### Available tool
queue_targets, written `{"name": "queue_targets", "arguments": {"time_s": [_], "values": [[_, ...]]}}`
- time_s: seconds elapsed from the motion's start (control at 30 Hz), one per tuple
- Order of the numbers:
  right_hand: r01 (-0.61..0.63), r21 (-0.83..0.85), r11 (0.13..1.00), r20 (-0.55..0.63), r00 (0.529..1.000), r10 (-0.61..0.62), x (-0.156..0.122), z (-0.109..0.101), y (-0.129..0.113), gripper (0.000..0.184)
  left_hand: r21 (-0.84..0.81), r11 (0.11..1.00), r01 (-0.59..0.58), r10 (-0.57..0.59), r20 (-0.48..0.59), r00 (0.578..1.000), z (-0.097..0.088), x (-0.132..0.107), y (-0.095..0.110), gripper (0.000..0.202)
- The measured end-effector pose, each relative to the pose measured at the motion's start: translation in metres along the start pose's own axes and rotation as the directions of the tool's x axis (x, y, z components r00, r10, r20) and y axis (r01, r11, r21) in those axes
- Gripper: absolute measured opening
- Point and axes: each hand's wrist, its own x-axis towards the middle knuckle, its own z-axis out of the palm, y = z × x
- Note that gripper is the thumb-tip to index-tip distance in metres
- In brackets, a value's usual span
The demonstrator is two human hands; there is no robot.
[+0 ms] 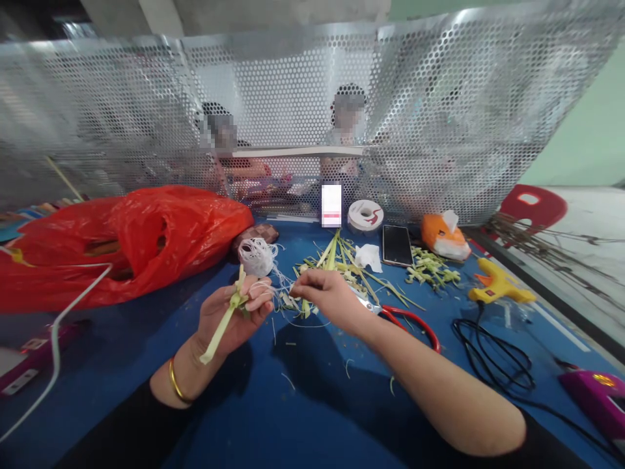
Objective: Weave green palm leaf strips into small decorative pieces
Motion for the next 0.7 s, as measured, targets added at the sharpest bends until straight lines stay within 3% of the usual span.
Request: {"name": "queue_targets", "arguments": {"time_s": [0.07, 0.13, 0.2, 0.43, 0.57, 0.7], "values": [[-0.082, 0.259, 0.962, 0.02, 0.997, 0.08, 0.002, -0.009, -0.003, 0.017, -0.014, 1.0, -0.023, 0.022, -0.018, 1.0, -0.001, 0.0, 0.002, 0.011], [-0.18, 0.51, 0.841, 0.087, 0.984, 0.157, 0.003, -0.018, -0.006, 0.016, -0.018, 0.999, -0.033, 0.033, -0.024, 0.999, -0.003, 0.0, 0.004, 0.01], [-0.228, 0.629, 0.744, 0.139, 0.974, 0.18, 0.003, -0.024, -0.007, 0.016, -0.007, 0.999, -0.034, 0.034, -0.025, 0.999, -0.005, 0.001, 0.004, 0.009], [-0.196, 0.723, 0.662, 0.142, 0.981, 0.136, 0.001, -0.034, -0.02, 0.017, 0.085, 0.996, 0.003, 0.003, -0.068, 0.998, -0.009, 0.005, 0.002, 0.009], [-0.08, 0.734, 0.674, -0.029, 0.988, 0.149, -0.002, -0.049, -0.036, 0.002, 0.155, 0.984, 0.093, -0.065, -0.178, 0.982, -0.015, 0.006, 0.001, 0.013], [0.065, 0.7, 0.711, -0.201, 0.974, 0.108, -0.005, -0.067, -0.048, 0.011, 0.186, 0.974, 0.127, -0.085, -0.22, 0.972, -0.016, 0.006, 0.0, 0.015]]}}
